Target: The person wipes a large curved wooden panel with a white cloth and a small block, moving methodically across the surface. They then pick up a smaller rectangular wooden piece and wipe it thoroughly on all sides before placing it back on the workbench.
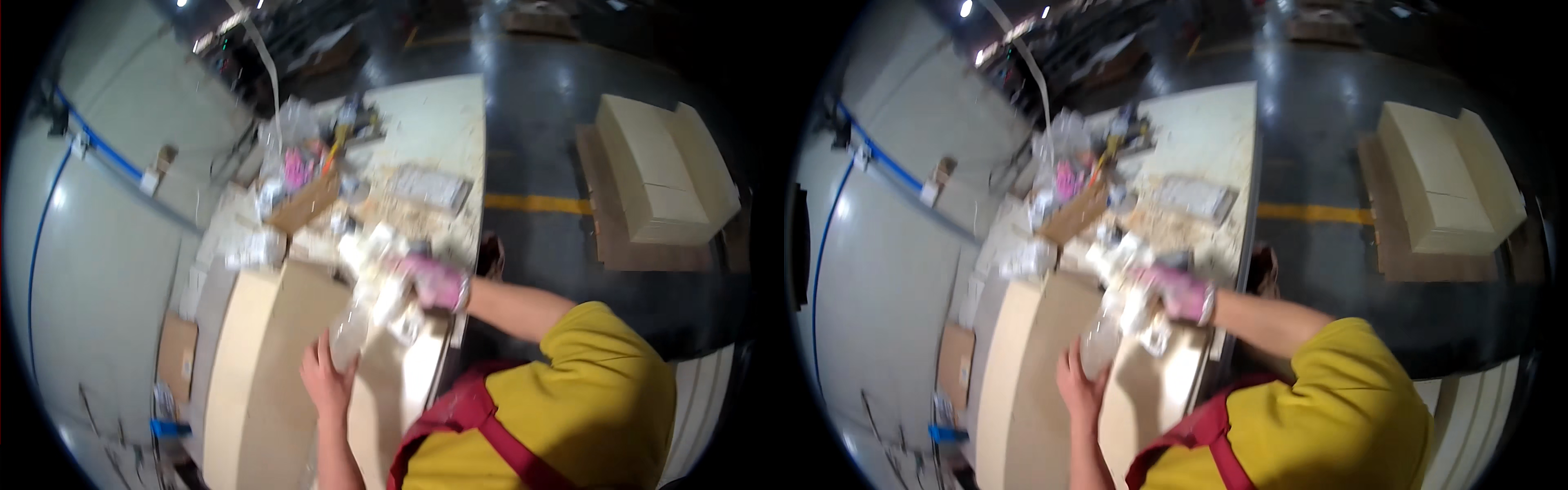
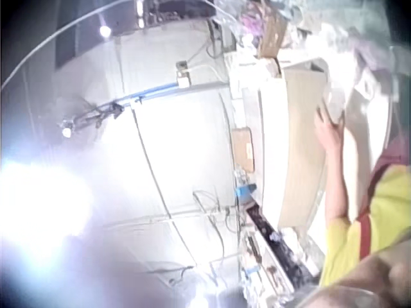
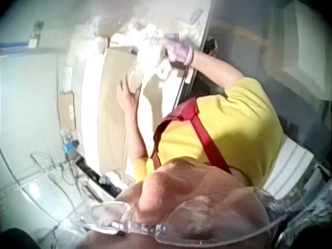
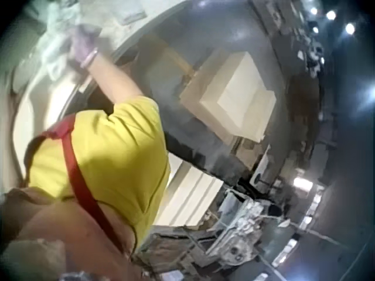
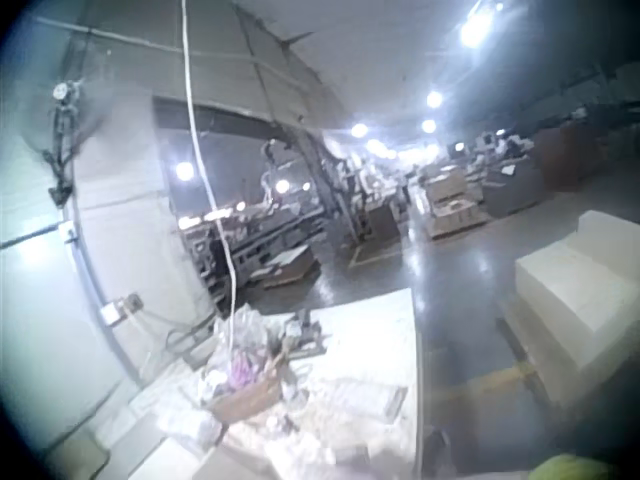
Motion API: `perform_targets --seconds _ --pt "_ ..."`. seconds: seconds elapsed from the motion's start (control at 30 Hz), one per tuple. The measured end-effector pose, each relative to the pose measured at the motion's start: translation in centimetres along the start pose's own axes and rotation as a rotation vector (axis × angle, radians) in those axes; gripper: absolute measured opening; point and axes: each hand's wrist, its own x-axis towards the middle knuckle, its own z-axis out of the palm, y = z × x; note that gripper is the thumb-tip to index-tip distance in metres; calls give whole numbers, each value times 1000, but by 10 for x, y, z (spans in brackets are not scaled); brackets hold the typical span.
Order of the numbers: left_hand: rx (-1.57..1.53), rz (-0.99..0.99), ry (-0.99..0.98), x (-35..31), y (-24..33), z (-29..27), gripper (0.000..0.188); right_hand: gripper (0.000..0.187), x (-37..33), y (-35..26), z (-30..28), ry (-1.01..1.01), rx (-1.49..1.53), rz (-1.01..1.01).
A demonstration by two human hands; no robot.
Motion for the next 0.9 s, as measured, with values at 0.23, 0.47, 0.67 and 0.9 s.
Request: perform_targets --seconds 0.23,0.47,0.67,0.9 --pt "330 209 -200 1 -1 -33 72 33 0 43 -54 138 251 171" --pt "488 244 -251 22 -16 -43 65 41 -6 64 -81 -98 299 227" --pt "530 334 -381 28 -4 -47 59 45 -5 57 -94 -24 297 211" --pt "604 374 -340 45 2 -45 53 53 -7 60 -104 123 318 260"
